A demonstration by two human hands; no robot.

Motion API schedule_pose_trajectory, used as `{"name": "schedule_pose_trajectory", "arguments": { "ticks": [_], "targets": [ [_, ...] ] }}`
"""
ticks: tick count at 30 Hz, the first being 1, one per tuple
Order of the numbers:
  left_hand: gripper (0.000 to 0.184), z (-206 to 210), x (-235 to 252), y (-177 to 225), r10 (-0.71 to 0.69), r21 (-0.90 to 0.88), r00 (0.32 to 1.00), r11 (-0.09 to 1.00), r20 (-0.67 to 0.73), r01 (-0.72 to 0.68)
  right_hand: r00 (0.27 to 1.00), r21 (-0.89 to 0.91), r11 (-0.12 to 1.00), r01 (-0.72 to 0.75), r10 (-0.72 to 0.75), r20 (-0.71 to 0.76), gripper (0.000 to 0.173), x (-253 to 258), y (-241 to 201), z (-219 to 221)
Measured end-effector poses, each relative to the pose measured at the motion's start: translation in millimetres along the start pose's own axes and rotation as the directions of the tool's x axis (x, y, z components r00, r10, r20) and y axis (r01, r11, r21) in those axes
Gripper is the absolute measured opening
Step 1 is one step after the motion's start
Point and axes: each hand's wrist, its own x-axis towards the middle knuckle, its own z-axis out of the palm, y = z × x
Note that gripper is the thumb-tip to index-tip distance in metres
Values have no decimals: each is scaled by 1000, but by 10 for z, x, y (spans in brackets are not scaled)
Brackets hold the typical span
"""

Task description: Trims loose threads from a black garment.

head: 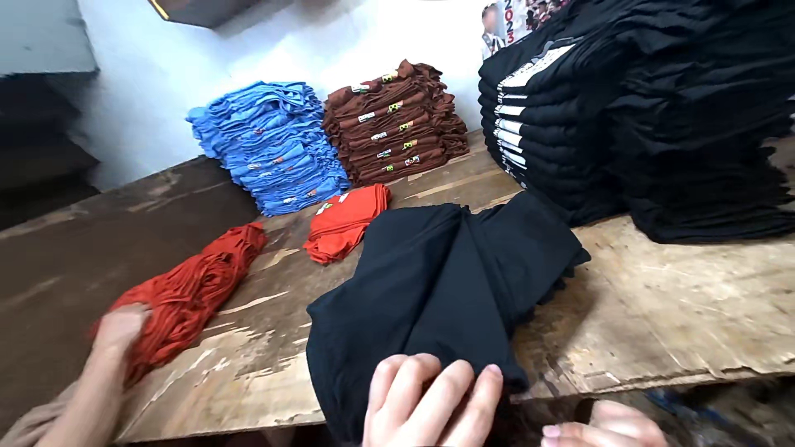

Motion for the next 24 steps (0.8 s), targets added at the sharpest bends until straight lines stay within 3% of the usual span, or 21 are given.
{"name": "schedule_pose_trajectory", "arguments": {
  "ticks": [4, 8, 10, 15, 18, 20, 24],
  "targets": [
    [20, -78, 4, 21, 21, 23, 1000, 1000, 16, -21, 996, 62, 994, -88, 89, -21, 6, -6, 21, -2],
    [18, -15, 5, 71, 129, 124, 990, 983, 52, -135, 997, 124, 989, -81, 82, -2, 6, -17, -3, 47],
    [15, -38, 7, 70, 122, 156, 992, 979, 46, -127, 996, 111, 990, -88, 87, 19, 9, -19, 22, 43],
    [16, -65, 14, 17, 57, 117, 996, 991, 67, -64, 917, 141, 909, -391, 373, 143, 47, 98, 109, 54],
    [17, -43, 35, 37, 53, 118, 995, 991, 88, -64, 871, 138, 874, -467, 427, 245, 74, 152, 135, 150],
    [16, -59, 40, 41, 43, 112, 995, 992, 93, -53, 838, 185, 835, -519, 453, 305, 70, 131, 122, 184],
    [18, -51, 34, 11, 16, 74, 996, 997, 92, -23, 879, 271, 842, -467, 410, 243, 65, 70, 164, 275]
  ]
}}
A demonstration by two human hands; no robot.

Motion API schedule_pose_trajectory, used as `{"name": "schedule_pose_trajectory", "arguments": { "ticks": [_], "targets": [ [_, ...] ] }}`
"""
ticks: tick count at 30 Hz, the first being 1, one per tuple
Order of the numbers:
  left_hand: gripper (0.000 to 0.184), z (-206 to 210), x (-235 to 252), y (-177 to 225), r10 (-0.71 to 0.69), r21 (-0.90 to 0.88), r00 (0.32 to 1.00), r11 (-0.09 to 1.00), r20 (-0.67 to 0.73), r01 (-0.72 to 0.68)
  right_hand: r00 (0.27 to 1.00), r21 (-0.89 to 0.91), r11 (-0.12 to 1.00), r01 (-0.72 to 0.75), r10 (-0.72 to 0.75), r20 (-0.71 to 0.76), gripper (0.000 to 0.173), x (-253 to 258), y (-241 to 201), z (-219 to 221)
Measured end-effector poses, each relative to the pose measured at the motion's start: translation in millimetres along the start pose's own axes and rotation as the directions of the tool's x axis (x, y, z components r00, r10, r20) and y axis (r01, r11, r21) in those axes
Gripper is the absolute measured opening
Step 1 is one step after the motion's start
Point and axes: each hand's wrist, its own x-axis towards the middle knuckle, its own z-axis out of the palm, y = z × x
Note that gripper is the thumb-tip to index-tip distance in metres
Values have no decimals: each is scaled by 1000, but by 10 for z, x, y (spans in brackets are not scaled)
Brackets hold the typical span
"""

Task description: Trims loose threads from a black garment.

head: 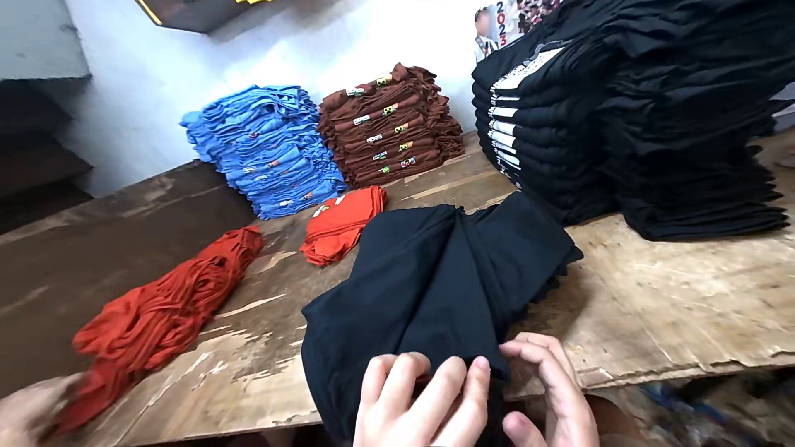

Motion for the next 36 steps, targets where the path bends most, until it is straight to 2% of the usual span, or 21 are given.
{"name": "schedule_pose_trajectory", "arguments": {
  "ticks": [1, 3, 5, 8, 10, 11, 14, 16, 17, 20, 23, 26, 29, 32, 36],
  "targets": [
    [20, 13, -4, -3, -16, -22, 1000, 1000, 3, 16, 1000, 6, 1000, 21, -21, -17, 57, 4, 14, 28],
    [25, -1, 8, -9, -88, -61, 996, 994, 23, 89, 996, 18, 998, 53, -52, -72, 29, 14, -3, 81],
    [32, -77, 20, -60, -177, -105, 980, 977, 96, 186, 983, -42, 992, 120, -125, -134, 20, -21, -15, 75],
    [14, -200, -37, -270, -266, -213, 958, 935, 112, 284, 968, -104, 982, 155, -172, -181, 10, -100, -3, -13],
    [14, -274, -87, -414, -262, -221, 962, 936, 76, 273, 977, -93, 987, 129, -143, -160, 9, -108, 19, -46],
    [18, -315, -112, -469, -243, -195, 964, 946, 107, 260, 981, -89, 989, 116, -128, -143, 9, -106, 17, -50],
    [25, -418, -114, -551, -193, -141, 912, 956, 362, 258, 988, -87, 990, 108, -117, -101, 10, -89, -43, -65],
    [29, -494, -57, -529, -209, -189, 877, 930, 432, 314, 990, -59, 992, 109, -114, -84, 10, -71, -79, -67],
    [37, -522, -11, -484, -223, -206, 878, 920, 424, 333, 990, -45, 994, 104, -108, -88, 10, -61, -85, -63],
    [31, -498, 117, -249, -221, -199, 922, 935, 319, 293, 990, -33, 995, 91, -94, -107, 13, -47, -81, -45],
    [24, -385, 230, 4, -145, -65, 953, 984, 266, 168, 989, -33, 995, 95, -98, -112, 13, -51, -86, -26],
    [20, -273, 315, 181, -79, 74, 957, 995, 278, 61, 985, -38, 992, 120, -124, -119, 12, -57, -90, -16],
    [18, -186, 321, 222, -45, 113, 958, 993, 283, 14, 982, -58, 988, 140, -146, -123, 11, -86, -82, -20],
    [17, -227, 295, 153, -65, 113, 968, 993, 242, 39, 984, -35, 991, 126, -129, -120, 11, -102, -82, -29],
    [17, -343, 194, 61, -54, 11, 971, 999, 231, 53, 991, 34, 995, 90, -87, -99, 12, -117, -112, -56]
  ]
}}
